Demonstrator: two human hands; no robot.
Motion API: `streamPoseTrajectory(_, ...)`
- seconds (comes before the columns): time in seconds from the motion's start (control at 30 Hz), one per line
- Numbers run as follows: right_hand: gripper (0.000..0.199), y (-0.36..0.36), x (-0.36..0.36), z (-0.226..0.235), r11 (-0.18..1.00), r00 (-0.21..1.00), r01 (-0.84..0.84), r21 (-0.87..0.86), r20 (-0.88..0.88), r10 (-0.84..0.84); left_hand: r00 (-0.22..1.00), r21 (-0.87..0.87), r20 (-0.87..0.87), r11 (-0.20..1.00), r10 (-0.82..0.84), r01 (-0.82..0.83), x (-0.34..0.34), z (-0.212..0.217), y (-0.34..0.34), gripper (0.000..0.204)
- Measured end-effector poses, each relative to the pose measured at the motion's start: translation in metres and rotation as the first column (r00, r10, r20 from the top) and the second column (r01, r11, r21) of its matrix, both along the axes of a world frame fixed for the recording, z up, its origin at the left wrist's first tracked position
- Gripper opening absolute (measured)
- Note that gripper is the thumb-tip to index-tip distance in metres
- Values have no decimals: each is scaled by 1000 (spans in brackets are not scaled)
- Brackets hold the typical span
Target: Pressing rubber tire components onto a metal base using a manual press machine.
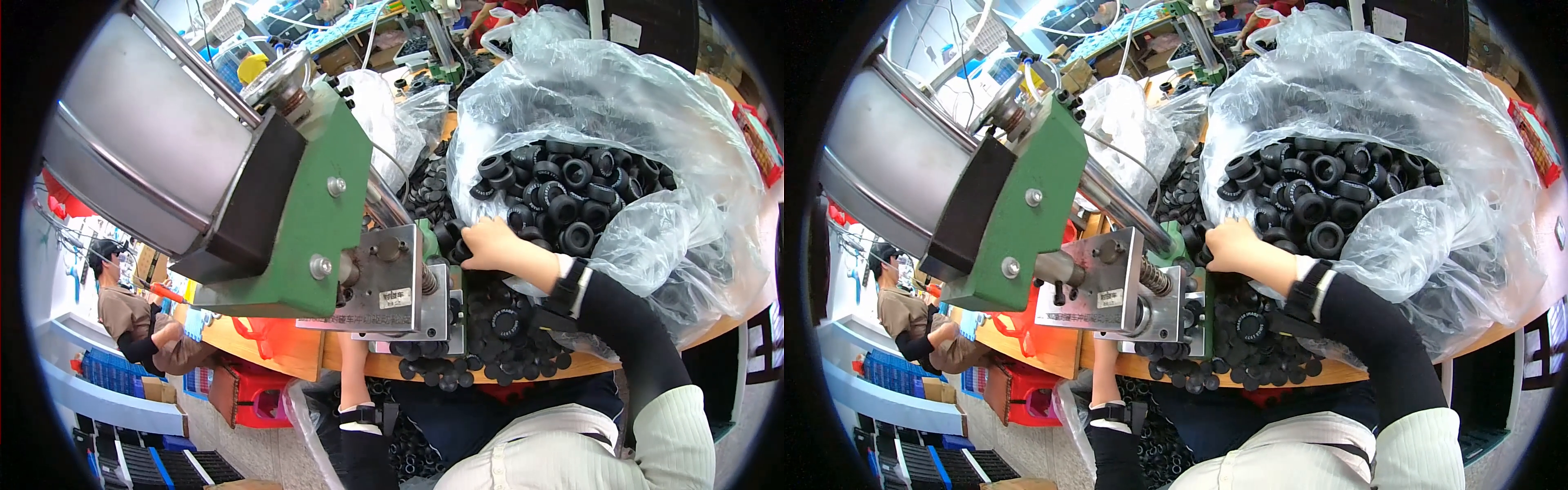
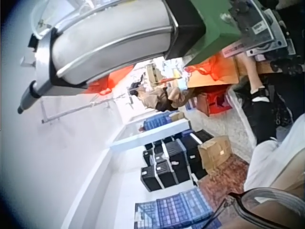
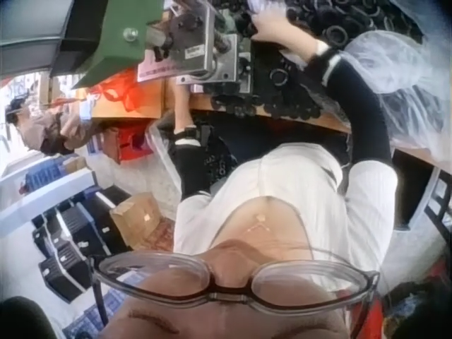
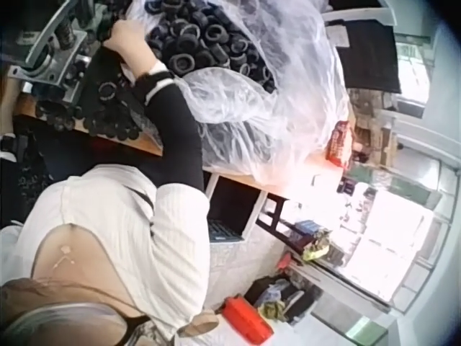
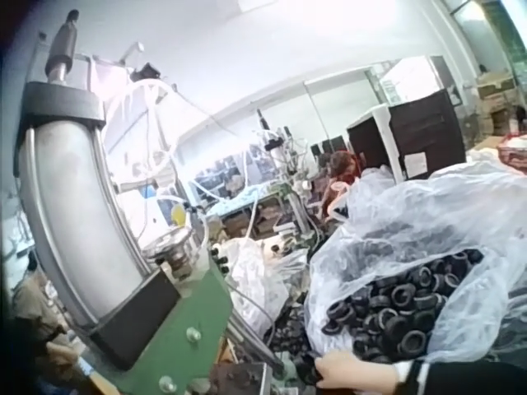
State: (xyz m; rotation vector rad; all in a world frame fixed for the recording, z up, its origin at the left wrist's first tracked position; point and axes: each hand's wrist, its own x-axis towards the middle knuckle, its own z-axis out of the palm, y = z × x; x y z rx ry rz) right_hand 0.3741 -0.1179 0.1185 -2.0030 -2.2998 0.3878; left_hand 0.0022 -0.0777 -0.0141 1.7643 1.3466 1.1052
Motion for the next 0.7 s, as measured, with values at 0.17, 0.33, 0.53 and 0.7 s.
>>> streamPoseTrajectory(0.17,48,26,-10,-2,994,997,77,-72,13,-76,994,88,99,995,42,-51,7,3,1,32)
streamPoseTrajectory(0.33,58,-22,26,31,914,876,132,384,-476,73,849,256,-527,958,29,126,0,18,0,32)
streamPoseTrajectory(0.53,64,-113,43,63,970,283,233,67,-959,-1,858,40,506,991,94,-131,55,106,-73,43)
streamPoseTrajectory(0.7,65,-149,27,59,926,400,223,306,-895,199,976,406,217,912,-30,-63,105,164,-112,49)
